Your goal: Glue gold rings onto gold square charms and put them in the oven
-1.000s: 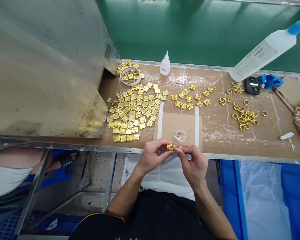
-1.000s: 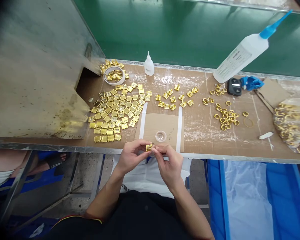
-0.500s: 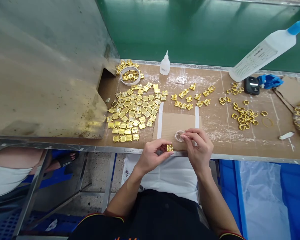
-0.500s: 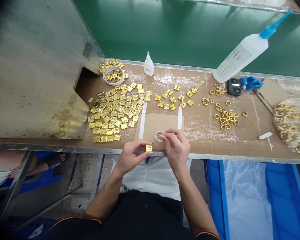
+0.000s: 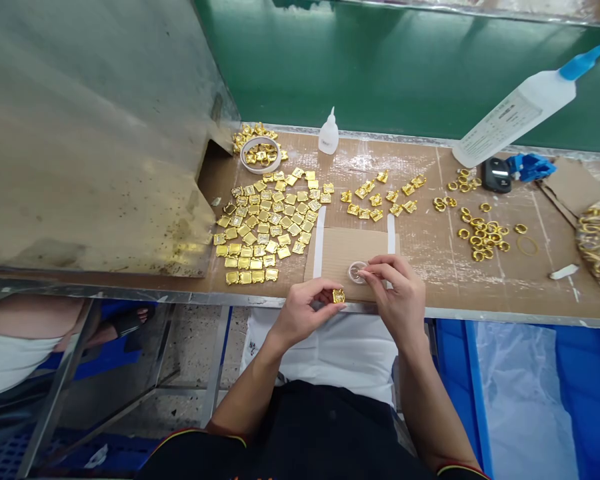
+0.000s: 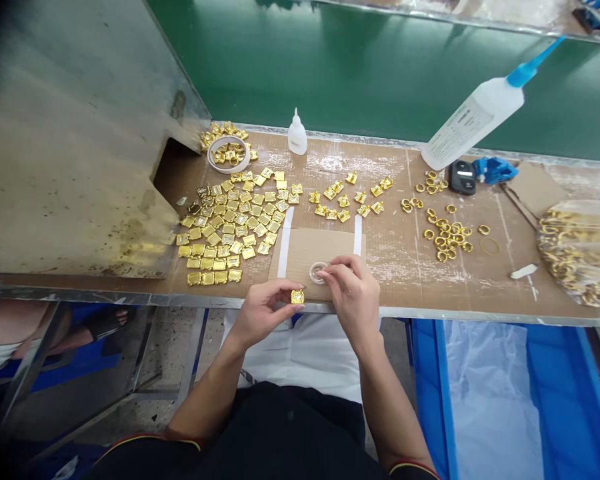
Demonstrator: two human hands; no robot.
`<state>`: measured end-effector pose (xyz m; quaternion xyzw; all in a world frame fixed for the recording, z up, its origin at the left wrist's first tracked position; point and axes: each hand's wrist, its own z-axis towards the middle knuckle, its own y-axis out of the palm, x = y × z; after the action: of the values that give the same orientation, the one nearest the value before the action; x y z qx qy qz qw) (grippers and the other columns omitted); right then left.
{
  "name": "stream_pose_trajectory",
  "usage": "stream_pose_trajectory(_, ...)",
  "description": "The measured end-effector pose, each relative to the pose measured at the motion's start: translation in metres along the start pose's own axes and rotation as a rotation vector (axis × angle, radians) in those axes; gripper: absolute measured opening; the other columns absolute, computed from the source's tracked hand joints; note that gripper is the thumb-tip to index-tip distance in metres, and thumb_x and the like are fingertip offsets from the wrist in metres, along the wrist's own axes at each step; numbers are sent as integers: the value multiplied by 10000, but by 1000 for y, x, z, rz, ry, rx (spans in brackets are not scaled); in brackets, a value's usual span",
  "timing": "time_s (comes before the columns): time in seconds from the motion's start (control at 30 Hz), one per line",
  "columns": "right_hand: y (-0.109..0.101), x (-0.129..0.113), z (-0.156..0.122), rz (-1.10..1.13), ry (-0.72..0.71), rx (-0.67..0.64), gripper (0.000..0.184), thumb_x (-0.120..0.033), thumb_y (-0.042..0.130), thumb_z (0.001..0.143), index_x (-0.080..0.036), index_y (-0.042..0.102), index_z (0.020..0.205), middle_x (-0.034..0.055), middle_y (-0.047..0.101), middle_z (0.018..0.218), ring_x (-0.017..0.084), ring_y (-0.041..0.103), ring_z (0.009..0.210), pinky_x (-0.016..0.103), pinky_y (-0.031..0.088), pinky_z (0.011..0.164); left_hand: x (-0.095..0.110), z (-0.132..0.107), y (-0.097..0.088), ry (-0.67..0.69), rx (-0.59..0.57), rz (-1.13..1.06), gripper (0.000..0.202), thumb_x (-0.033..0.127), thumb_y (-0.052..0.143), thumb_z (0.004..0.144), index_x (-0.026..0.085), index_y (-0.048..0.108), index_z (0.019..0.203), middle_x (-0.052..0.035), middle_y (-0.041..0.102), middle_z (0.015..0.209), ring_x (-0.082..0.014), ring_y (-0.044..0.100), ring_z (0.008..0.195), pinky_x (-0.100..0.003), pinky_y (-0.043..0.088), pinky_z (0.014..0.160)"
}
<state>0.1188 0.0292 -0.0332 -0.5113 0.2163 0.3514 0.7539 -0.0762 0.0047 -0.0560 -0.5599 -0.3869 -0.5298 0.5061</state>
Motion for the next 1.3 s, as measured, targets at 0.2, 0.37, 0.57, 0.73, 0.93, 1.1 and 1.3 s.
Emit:
stream_pose_trajectory(0.2,1,3,3,103,37,4,189,-289,703,952,-259,762,776,35,732,890,197,700,763,331,572,672,-1,0,-1,-15,2,-10,312,431,803,868,149,777,999,-51,744,763,-154,687,662,-245,592,616)
stream_pose_trajectory(0.37,6,2,-3,294,185,175,164,-289,745,918,-245,757,760,36,786,842,218,745,800,330,571,650,0,0,-1,-23,-1,-31,302,412,809,864,145,785,1002,-56,759,768,-154,698,666,-238,593,613)
stream_pose_trajectory(0.57,-2,-22,-18,477,247,273,163,-320,774,914,-240,745,775,20,800,760,219,783,752,360,638,710,1,0,-2,-23,-5,-19,320,426,808,867,144,793,1017,-64,773,767,-156,703,654,-237,595,605)
stream_pose_trajectory(0.73,1,-36,-30,544,322,141,202,-380,765,927,-222,744,803,46,799,753,223,790,718,300,622,563,1,0,-2,-27,-24,-26,320,429,806,868,141,792,1006,-75,780,779,-162,708,657,-238,597,606)
stream_pose_trajectory(0.93,9,-34,-33,607,362,84,190,-375,765,930,-215,755,828,43,812,783,177,752,622,269,623,523,2,1,-1,-8,-37,-67,272,386,797,882,155,794,1026,-83,810,862,-162,731,694,-239,611,625)
stream_pose_trajectory(1.1,10,-32,-35,604,344,77,154,-335,763,936,-219,757,835,35,813,791,168,754,640,249,621,539,3,1,-2,9,-38,-53,262,375,797,887,151,793,1022,-68,793,813,-157,722,685,-232,606,624)
stream_pose_trajectory(1.3,11,-31,-37,586,331,61,126,-314,763,936,-224,767,848,37,817,805,199,801,740,265,651,611,2,0,-1,14,-35,-38,270,387,789,895,153,788,1030,-66,790,814,-157,722,686,-228,601,625)
